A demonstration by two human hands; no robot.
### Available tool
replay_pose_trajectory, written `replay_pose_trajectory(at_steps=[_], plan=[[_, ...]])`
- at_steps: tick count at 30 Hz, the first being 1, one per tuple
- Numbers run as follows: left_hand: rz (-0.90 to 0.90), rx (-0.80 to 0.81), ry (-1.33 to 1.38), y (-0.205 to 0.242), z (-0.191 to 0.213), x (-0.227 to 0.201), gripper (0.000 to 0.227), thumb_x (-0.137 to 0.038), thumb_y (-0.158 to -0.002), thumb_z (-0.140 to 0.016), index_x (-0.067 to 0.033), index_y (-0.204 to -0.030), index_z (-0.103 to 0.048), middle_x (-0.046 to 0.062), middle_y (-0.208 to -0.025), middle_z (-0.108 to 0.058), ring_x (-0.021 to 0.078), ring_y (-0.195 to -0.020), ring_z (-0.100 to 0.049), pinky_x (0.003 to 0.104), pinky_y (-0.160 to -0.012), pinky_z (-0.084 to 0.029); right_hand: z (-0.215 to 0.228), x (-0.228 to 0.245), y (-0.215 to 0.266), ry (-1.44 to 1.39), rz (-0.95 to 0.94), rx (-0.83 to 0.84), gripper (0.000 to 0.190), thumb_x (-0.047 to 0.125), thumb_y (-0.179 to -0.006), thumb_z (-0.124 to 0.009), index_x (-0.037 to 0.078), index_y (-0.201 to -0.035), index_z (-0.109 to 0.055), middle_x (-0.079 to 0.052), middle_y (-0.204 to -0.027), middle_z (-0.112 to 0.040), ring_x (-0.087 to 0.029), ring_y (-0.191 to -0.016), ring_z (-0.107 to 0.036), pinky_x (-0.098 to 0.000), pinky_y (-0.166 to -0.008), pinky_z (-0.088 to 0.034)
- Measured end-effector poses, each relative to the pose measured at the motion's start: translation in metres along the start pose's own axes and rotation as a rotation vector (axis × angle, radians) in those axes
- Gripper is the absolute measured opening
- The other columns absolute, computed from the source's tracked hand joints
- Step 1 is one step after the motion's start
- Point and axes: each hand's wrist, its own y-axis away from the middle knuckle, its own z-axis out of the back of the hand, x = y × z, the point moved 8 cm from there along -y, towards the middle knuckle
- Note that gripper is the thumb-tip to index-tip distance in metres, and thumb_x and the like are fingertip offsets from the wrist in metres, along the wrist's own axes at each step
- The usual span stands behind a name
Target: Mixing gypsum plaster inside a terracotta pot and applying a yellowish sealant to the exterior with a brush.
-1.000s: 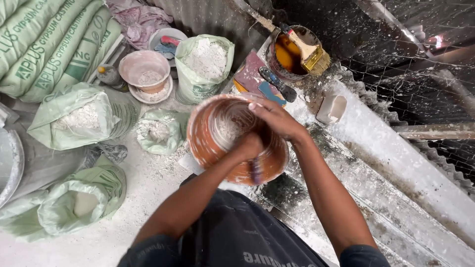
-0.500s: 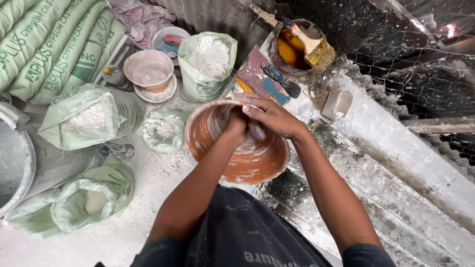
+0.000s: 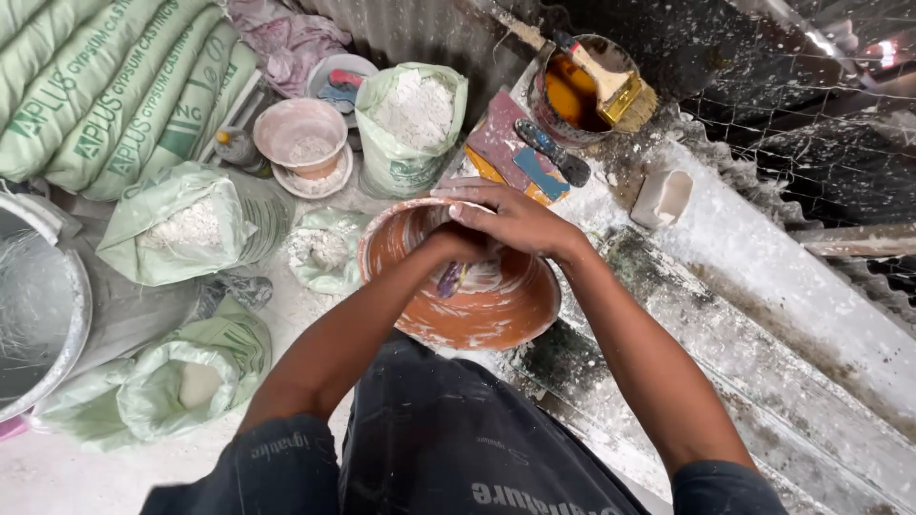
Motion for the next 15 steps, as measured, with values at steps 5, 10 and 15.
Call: replay_pose_trajectory(at_steps=[5,10,15], plan=[[0.000,0.046,-0.168,-0.005,-0.007,0.008,0.045,-0.033,-0.098,-0.054,-0.0058,-0.133,-0.057,0.016,-0.127,-0.065,0.0306,-0.110,-0.066,0.045,-0.091,-0.053,0.000,0.003,0.003,0.032,-0.044,-0.058,0.055,0.046,-0.102,-0.054,0.011,-0.143,-0.061,-0.012,-0.153,-0.054,-0.028,-0.144,-0.046,-0.0404,-0.120,-0.032],[0.005,0.066,-0.338,-0.005,0.001,0.013,0.048,-0.035,-0.098,-0.054,-0.0080,-0.137,-0.055,0.016,-0.132,-0.064,0.0316,-0.115,-0.066,0.045,-0.094,-0.053,0.002,-0.006,-0.002,-0.003,-0.094,-0.077,0.055,0.046,-0.101,-0.055,0.009,-0.142,-0.060,-0.012,-0.151,-0.057,-0.025,-0.141,-0.050,-0.0375,-0.118,-0.035],[-0.002,0.145,-0.495,0.004,0.005,-0.011,0.051,-0.037,-0.098,-0.054,-0.0103,-0.141,-0.053,0.016,-0.138,-0.062,0.0327,-0.120,-0.065,0.045,-0.097,-0.052,0.008,-0.017,0.007,-0.042,-0.042,-0.123,0.054,0.044,-0.103,-0.054,0.009,-0.144,-0.060,-0.014,-0.151,-0.058,-0.025,-0.142,-0.050,-0.0369,-0.120,-0.035]])
